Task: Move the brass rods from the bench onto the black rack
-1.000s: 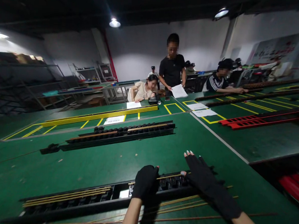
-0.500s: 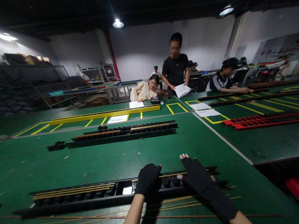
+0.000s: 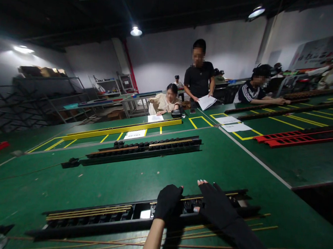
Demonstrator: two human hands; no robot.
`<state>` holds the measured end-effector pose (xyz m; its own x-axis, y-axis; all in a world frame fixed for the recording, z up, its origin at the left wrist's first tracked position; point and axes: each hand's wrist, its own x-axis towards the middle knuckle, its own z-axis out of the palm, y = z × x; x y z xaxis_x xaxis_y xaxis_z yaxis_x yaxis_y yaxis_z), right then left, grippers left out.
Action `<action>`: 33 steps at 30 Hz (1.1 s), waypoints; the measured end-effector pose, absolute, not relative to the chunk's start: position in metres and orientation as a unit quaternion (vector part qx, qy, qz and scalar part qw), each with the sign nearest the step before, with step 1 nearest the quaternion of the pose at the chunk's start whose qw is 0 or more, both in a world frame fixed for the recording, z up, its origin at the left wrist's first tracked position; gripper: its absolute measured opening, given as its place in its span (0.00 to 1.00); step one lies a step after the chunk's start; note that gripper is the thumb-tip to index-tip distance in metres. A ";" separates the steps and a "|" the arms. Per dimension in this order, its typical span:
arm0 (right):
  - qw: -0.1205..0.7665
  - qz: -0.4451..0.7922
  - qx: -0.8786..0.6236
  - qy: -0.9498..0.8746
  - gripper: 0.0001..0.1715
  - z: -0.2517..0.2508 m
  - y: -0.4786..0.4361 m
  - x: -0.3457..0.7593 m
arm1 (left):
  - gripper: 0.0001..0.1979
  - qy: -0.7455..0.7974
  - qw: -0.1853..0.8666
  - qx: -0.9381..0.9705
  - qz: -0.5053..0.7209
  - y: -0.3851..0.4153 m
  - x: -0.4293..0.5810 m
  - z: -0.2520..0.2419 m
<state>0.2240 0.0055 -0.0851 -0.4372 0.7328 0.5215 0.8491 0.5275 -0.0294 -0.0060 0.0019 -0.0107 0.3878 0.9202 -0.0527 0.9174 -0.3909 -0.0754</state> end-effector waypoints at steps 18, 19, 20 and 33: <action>0.213 -0.111 -0.464 -0.852 0.40 -0.081 -0.004 0.199 | 0.18 -0.555 0.009 -0.831 0.030 0.001 -0.005 -0.010; 0.209 -0.114 -0.466 -0.852 0.41 -0.079 -0.005 0.200 | 0.18 -0.554 0.010 -0.832 0.029 0.001 -0.005 -0.010; 0.208 -0.117 -0.465 -0.853 0.41 -0.077 -0.006 0.200 | 0.18 -0.552 0.010 -0.834 0.028 0.000 -0.006 -0.009; 0.215 -0.079 -0.427 -0.875 0.52 -0.067 -0.009 0.182 | 0.17 -0.553 0.004 -0.833 0.024 0.000 -0.005 -0.006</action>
<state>0.1821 -0.0095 -0.0673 -0.5437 0.7128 0.4431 0.7807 0.6233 -0.0449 -0.0050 0.0001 -0.0060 0.3866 0.9215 -0.0355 0.9212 -0.3878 -0.0331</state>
